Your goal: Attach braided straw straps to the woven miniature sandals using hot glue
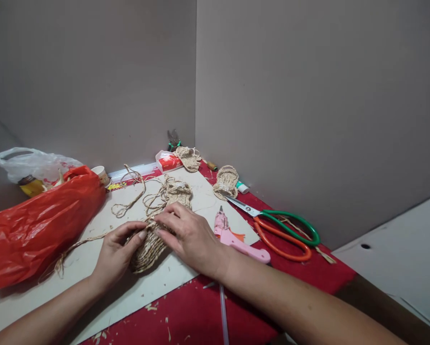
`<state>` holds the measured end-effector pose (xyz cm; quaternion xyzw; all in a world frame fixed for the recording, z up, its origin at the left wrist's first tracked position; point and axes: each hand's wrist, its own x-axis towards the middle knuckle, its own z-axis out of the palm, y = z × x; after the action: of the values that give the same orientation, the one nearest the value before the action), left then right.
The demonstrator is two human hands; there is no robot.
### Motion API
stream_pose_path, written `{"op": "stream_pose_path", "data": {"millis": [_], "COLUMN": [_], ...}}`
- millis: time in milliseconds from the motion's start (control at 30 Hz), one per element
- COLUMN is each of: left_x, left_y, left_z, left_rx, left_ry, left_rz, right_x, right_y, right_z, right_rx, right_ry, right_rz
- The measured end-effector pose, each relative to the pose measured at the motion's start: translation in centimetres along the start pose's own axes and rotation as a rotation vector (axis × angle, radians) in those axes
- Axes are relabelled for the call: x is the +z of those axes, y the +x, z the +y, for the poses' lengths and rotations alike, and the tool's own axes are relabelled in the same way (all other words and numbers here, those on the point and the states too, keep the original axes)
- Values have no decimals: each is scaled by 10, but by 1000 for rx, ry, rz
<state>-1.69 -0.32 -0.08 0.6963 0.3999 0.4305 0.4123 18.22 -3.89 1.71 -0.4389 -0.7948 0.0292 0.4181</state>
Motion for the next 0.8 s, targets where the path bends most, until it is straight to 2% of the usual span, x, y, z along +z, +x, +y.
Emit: {"op": "stream_pose_path", "data": {"millis": [233, 367, 600, 800], "left_x": [3, 4, 8, 11], "left_y": [-2, -4, -3, -4], "left_z": [7, 9, 7, 9], "left_rx": [-121, -181, -310, -357], "left_ry": [-77, -146, -322, -321], "left_rz": [-40, -64, -63, -42], "right_x": [7, 8, 10, 15], "right_y": [-5, -8, -11, -16], "right_z": [2, 0, -1, 0], "right_rx": [-157, -239, -292, -344], "right_ry": [-177, -238, -311, -355], "right_rz": [-21, 27, 41, 40]}}
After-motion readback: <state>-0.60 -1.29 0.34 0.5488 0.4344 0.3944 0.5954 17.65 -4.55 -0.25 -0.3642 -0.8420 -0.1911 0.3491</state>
